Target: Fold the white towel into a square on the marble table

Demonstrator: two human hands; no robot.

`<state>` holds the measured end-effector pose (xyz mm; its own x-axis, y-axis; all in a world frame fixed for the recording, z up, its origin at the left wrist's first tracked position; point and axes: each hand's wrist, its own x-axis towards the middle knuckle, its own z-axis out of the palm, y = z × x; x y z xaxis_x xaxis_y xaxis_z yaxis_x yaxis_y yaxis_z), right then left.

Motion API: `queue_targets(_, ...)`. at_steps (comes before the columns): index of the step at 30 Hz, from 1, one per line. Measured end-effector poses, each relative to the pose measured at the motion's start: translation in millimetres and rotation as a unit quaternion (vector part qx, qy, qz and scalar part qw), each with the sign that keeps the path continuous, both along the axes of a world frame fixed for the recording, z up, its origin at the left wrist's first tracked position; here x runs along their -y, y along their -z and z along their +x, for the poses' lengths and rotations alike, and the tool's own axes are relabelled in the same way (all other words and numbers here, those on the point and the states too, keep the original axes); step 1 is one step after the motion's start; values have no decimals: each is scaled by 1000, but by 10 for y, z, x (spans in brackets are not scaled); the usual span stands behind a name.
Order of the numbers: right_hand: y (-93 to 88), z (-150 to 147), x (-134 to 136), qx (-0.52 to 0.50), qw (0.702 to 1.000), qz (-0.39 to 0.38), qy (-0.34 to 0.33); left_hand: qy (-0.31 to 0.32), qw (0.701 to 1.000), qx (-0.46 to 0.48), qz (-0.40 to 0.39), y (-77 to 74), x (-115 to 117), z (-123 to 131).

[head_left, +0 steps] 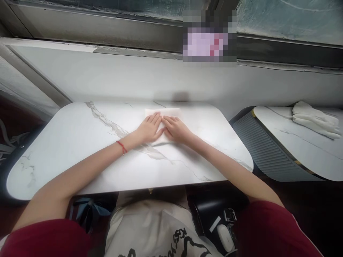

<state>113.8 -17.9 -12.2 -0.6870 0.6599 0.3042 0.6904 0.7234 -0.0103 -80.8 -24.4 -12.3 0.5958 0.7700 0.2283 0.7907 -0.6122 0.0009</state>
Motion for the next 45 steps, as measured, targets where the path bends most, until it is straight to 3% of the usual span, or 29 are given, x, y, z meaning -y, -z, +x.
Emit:
queue_targets(4, -55, 31, 588, 45, 998, 36, 7, 46, 999, 5, 12, 4, 476, 12)
queue_targets(8, -72, -19, 985, 83, 994, 71, 11, 75, 997, 14, 10, -21, 789, -53)
queue_targets(12, -129, -97, 1146, 87, 992, 91, -14, 89, 996, 0, -30, -109, 911, -222)
queue_targets(16, -175, -214, 1138, 69, 991, 93, -71, 84, 990, -28, -109, -261, 892, -449)
queue_targets(22, -103, -462, 858, 33, 995, 49, -81, 73, 979, -13, -188, -372, 603, -710)
queue_targets(28, 9, -665, 321, 10, 996, 45, -80, 13, 990, 66, -123, -234, 276, -890)
queue_targets(37, 23, -915, -341, 7, 995, 9, -95, -114, 986, 119, -21, -118, 28, -1077)
queue_targets(45, 81, -1351, -822, -8, 995, 0, -95, -178, 976, 125, -15, -93, -208, -1380)
